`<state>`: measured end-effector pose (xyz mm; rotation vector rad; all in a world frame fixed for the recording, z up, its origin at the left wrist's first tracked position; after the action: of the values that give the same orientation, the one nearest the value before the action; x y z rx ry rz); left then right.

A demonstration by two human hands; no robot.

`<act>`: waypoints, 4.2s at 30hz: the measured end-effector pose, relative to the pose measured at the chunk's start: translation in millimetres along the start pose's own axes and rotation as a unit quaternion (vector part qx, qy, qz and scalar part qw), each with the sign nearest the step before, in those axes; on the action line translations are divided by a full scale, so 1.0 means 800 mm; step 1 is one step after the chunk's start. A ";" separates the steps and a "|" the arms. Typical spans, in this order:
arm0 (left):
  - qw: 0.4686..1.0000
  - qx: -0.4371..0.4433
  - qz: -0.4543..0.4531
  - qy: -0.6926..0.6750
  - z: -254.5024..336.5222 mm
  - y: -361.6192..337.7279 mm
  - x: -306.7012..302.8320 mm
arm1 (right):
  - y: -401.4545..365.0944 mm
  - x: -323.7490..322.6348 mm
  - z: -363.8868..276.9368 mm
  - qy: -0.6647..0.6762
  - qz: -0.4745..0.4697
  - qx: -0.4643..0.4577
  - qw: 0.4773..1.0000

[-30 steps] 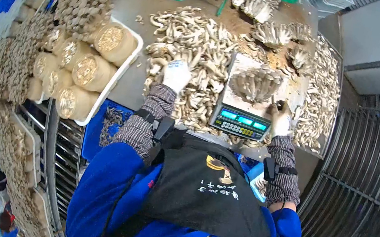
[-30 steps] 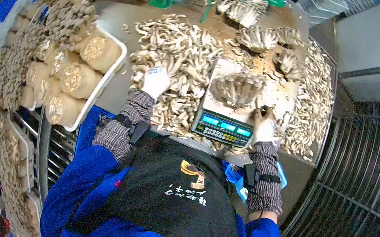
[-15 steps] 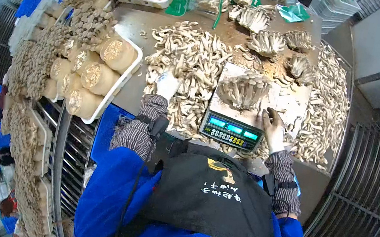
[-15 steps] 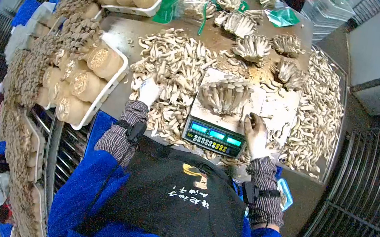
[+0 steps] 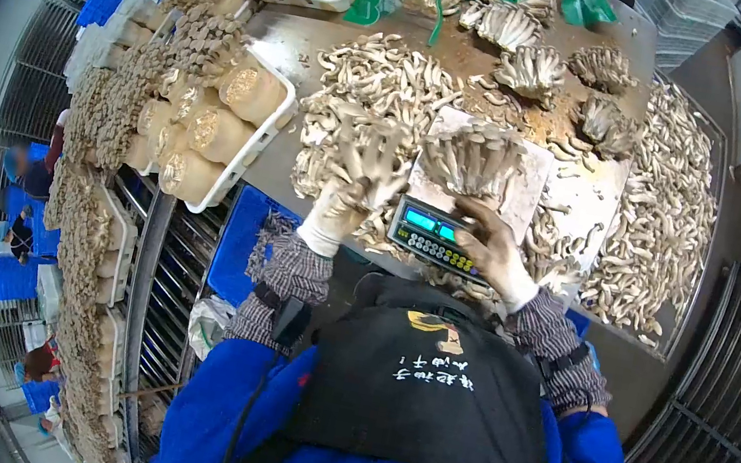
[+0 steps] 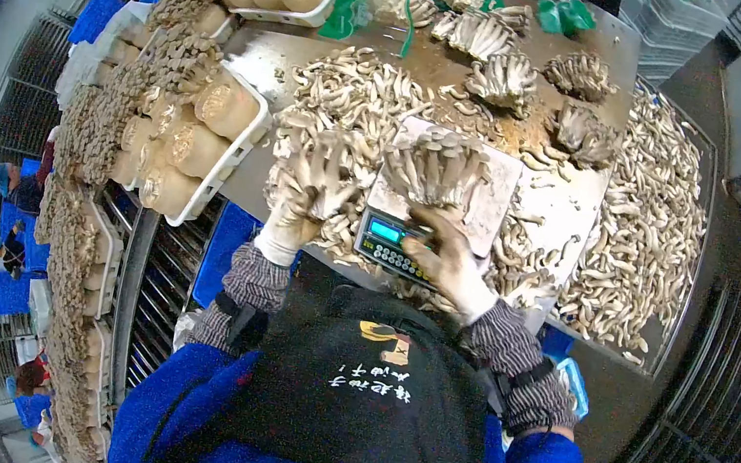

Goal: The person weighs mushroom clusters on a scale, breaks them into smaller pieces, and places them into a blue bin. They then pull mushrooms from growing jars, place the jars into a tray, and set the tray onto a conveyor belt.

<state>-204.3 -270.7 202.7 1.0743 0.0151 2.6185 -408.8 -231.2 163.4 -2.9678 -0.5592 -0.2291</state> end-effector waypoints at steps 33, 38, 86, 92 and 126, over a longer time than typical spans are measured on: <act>0.912 -0.200 -0.134 0.331 -0.183 0.038 0.020 | -0.021 -0.139 0.055 0.010 0.342 0.028 0.939; 0.900 -0.215 -0.166 0.340 -0.177 0.030 0.014 | -0.037 -0.171 0.118 0.031 0.398 0.045 0.916; 0.637 -0.027 0.288 0.714 0.089 -0.008 -0.351 | -0.187 -0.153 0.132 -0.051 0.564 -0.014 0.824; 0.506 0.000 0.198 0.839 0.106 0.070 -0.351 | -0.190 -0.127 0.106 -0.021 0.587 0.010 0.809; 0.502 0.040 0.034 0.863 0.084 0.199 -0.320 | -0.198 -0.130 0.140 -0.045 0.578 0.066 0.812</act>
<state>-31.1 -502.7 95.6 -1.8362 0.4953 2.4309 -549.2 -105.9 49.1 -2.5931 1.1761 0.0790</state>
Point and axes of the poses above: each hand's wrist, its own y-axis towards the middle knuckle, its own x-axis out of the palm, z = x × y, the point moved 9 cm from there along y, towards the middle knuckle, and after that the axes turned 12 degrees about y, right-handed, at the moved point
